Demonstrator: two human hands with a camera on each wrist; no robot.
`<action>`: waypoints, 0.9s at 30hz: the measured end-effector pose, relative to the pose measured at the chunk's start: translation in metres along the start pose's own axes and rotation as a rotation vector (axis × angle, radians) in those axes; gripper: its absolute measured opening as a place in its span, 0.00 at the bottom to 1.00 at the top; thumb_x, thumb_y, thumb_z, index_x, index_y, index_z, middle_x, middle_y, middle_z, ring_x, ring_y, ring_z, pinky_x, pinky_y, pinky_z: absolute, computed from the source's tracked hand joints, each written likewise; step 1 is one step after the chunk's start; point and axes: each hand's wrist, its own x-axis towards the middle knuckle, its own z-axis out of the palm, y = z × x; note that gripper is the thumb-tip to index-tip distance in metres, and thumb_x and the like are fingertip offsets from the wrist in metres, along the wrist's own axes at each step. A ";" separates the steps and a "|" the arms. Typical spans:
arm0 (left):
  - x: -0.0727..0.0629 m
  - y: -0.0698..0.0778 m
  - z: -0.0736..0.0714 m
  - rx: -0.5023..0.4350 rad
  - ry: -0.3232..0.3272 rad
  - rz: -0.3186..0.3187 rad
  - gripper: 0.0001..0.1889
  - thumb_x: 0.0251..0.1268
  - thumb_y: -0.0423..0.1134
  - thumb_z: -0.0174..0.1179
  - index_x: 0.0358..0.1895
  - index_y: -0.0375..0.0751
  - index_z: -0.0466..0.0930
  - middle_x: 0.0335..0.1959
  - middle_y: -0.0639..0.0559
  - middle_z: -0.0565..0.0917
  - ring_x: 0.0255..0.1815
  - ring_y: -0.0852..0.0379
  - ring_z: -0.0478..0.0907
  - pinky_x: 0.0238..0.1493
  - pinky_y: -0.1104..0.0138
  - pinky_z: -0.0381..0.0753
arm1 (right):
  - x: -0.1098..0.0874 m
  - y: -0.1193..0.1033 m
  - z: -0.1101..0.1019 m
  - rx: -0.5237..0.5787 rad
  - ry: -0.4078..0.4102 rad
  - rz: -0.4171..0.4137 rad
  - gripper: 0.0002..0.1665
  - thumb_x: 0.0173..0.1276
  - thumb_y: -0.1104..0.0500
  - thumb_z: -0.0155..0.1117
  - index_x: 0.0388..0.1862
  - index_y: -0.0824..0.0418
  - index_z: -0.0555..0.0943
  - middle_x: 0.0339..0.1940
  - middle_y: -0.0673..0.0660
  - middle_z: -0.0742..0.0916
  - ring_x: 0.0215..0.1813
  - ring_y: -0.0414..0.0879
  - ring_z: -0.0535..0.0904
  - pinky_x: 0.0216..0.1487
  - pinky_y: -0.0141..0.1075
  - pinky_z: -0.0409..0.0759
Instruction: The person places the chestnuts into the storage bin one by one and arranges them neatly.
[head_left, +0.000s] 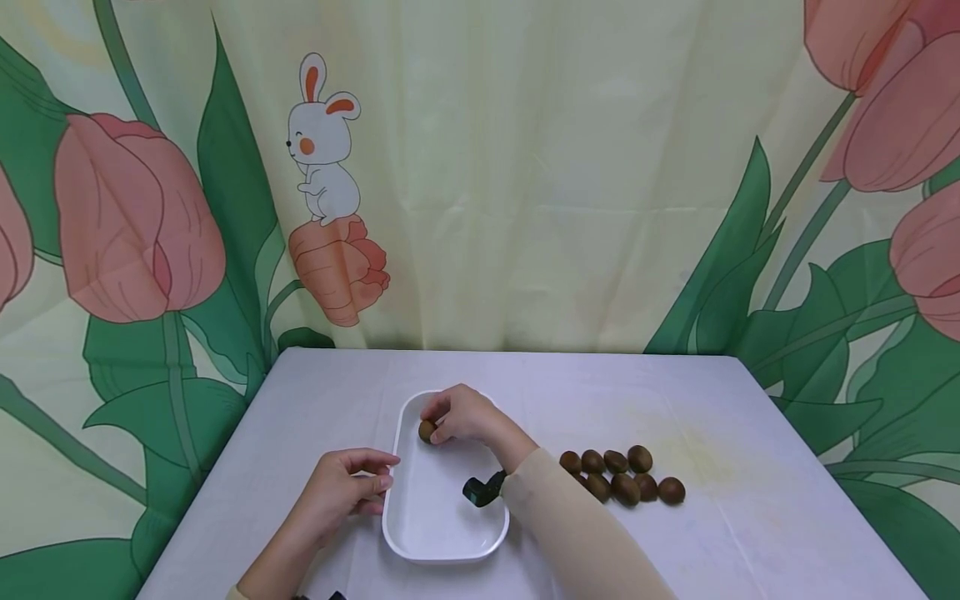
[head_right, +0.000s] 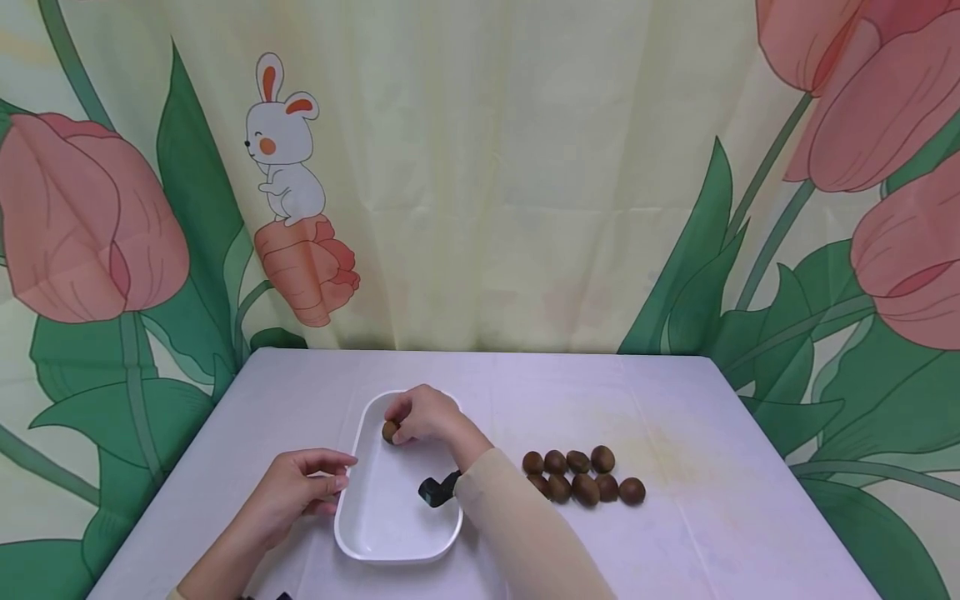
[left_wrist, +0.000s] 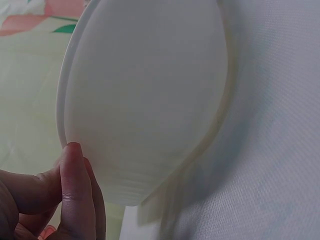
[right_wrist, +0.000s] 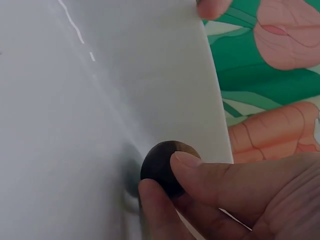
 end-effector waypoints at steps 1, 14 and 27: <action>0.000 0.000 0.000 0.000 0.001 -0.002 0.15 0.64 0.25 0.73 0.53 0.38 0.92 0.39 0.45 0.85 0.27 0.53 0.84 0.29 0.59 0.92 | 0.000 0.000 0.000 -0.040 0.001 -0.002 0.18 0.56 0.68 0.82 0.44 0.52 0.93 0.42 0.50 0.94 0.40 0.40 0.85 0.44 0.33 0.83; -0.004 0.003 0.001 -0.006 -0.002 0.009 0.15 0.63 0.24 0.73 0.52 0.38 0.92 0.38 0.45 0.86 0.25 0.53 0.83 0.28 0.61 0.91 | 0.001 -0.004 0.005 -0.131 -0.003 -0.018 0.19 0.55 0.63 0.83 0.47 0.51 0.93 0.41 0.46 0.94 0.39 0.37 0.84 0.45 0.34 0.81; -0.001 0.001 0.000 0.003 -0.004 0.001 0.16 0.63 0.25 0.73 0.53 0.37 0.92 0.38 0.45 0.86 0.24 0.53 0.83 0.28 0.60 0.91 | 0.002 -0.002 0.006 0.082 -0.019 -0.008 0.21 0.58 0.70 0.77 0.52 0.62 0.91 0.48 0.56 0.94 0.43 0.41 0.88 0.46 0.32 0.83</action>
